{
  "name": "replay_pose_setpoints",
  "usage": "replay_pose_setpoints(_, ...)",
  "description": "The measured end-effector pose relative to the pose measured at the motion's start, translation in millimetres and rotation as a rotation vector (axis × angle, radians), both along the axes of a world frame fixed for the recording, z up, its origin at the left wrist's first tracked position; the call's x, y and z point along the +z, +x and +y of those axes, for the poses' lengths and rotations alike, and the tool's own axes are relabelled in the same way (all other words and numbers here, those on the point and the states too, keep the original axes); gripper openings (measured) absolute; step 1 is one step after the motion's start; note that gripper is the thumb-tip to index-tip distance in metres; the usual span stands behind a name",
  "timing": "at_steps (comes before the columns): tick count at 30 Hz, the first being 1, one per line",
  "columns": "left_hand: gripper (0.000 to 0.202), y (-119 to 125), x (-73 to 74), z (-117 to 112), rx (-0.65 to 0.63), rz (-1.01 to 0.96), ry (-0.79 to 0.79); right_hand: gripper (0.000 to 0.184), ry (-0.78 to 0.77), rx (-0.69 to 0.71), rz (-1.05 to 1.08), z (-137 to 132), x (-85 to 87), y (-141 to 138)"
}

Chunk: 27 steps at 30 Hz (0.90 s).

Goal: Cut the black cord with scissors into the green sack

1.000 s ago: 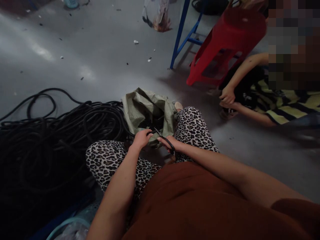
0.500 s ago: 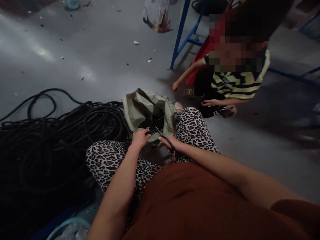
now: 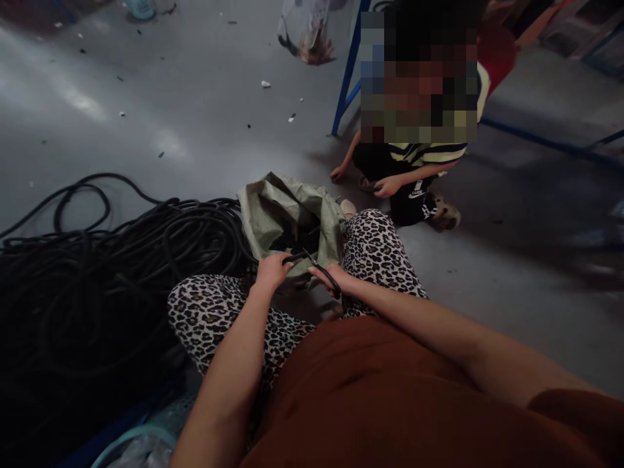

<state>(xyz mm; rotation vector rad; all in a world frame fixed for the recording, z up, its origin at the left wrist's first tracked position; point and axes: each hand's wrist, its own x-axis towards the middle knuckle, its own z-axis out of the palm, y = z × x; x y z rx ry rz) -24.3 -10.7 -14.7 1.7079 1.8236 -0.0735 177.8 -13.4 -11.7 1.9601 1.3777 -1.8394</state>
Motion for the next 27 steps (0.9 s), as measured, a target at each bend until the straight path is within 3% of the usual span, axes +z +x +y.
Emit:
replay_pose_setpoints(9,0.039,2,3.2,1,0.073,0.016,0.008,0.052,-0.177,-0.157,0.152,-2,-1.4,-2)
replay_pose_setpoints(19,0.038,1,3.4,0,0.084,-0.020,0.015,0.050,-0.233,-0.217,0.267,-5,-20.6,-1)
replay_pose_setpoints(27,0.035,1,-3.1,-3,0.046,-0.097,0.001,0.052,-0.259,-0.210,0.260,-3,-7.1,-4)
